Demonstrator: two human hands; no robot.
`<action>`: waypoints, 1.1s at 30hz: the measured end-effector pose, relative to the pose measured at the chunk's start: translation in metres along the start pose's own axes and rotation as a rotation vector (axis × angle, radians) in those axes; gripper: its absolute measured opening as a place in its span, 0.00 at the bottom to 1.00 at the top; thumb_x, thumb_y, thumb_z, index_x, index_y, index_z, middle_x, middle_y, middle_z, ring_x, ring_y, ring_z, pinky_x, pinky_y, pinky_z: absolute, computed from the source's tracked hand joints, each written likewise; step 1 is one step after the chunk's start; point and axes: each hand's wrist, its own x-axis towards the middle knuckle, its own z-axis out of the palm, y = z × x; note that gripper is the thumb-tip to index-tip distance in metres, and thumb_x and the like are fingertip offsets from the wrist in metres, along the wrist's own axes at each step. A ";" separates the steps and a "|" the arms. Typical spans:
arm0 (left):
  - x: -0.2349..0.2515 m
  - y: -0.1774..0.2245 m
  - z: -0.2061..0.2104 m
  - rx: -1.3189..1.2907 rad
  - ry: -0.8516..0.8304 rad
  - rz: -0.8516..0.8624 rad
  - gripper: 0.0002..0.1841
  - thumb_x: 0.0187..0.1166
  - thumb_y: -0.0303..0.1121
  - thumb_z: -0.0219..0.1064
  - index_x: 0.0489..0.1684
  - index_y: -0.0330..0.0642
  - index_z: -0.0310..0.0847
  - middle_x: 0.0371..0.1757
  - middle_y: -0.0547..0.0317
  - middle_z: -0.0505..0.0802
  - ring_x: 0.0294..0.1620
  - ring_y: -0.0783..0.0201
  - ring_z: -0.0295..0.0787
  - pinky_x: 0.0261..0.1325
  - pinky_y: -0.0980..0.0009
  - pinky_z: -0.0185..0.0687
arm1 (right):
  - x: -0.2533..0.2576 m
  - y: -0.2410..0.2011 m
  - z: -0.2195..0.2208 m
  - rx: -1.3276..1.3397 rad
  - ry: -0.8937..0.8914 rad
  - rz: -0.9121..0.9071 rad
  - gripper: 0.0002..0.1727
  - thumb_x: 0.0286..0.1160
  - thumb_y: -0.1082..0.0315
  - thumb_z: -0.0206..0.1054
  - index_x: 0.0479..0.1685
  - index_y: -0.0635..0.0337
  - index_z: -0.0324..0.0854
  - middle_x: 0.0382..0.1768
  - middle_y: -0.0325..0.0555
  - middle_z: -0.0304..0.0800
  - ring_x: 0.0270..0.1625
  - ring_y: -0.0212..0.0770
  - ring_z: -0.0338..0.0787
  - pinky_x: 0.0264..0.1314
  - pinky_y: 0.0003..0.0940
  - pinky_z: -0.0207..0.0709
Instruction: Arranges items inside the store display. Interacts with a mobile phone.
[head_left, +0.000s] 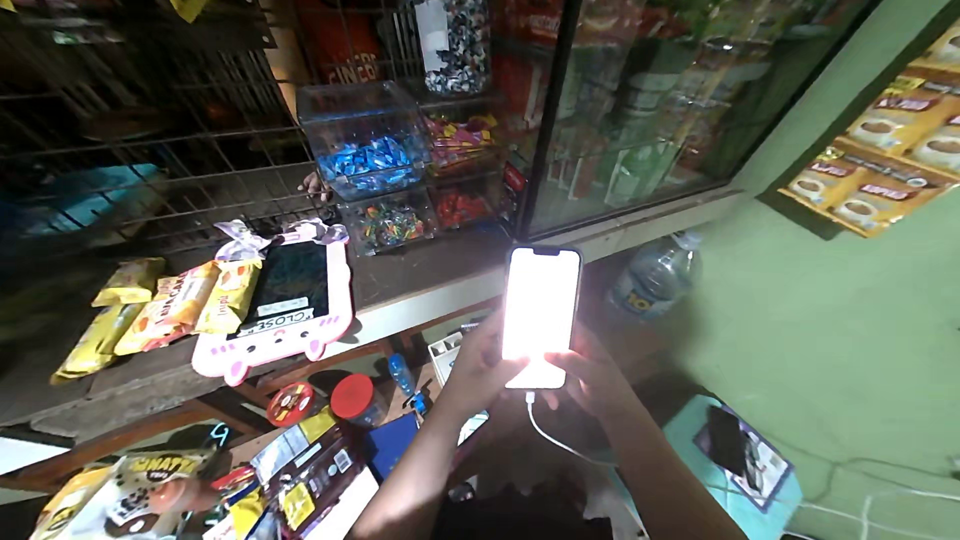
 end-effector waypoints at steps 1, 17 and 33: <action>0.000 0.000 0.000 -0.007 0.002 0.001 0.24 0.69 0.20 0.59 0.67 0.24 0.68 0.50 0.76 0.92 0.47 0.86 0.89 0.50 0.83 0.86 | 0.000 -0.001 0.001 -0.009 0.017 0.012 0.18 0.71 0.79 0.52 0.60 0.58 0.67 0.40 0.26 0.92 0.30 0.21 0.91 0.25 0.20 0.85; -0.003 -0.002 -0.002 0.031 -0.025 -0.011 0.25 0.72 0.25 0.61 0.68 0.21 0.67 0.48 0.73 0.91 0.38 0.88 0.86 0.35 0.87 0.82 | 0.011 -0.003 0.014 -0.020 0.194 0.137 0.13 0.89 0.66 0.43 0.54 0.59 0.71 0.28 0.33 0.91 0.17 0.24 0.85 0.14 0.20 0.78; -0.008 -0.009 -0.005 -0.009 -0.071 0.014 0.28 0.68 0.27 0.62 0.70 0.24 0.66 0.50 0.76 0.91 0.41 0.88 0.87 0.36 0.86 0.83 | 0.004 -0.005 0.009 0.010 0.171 0.164 0.12 0.84 0.65 0.44 0.54 0.60 0.69 0.28 0.34 0.89 0.18 0.25 0.84 0.15 0.21 0.78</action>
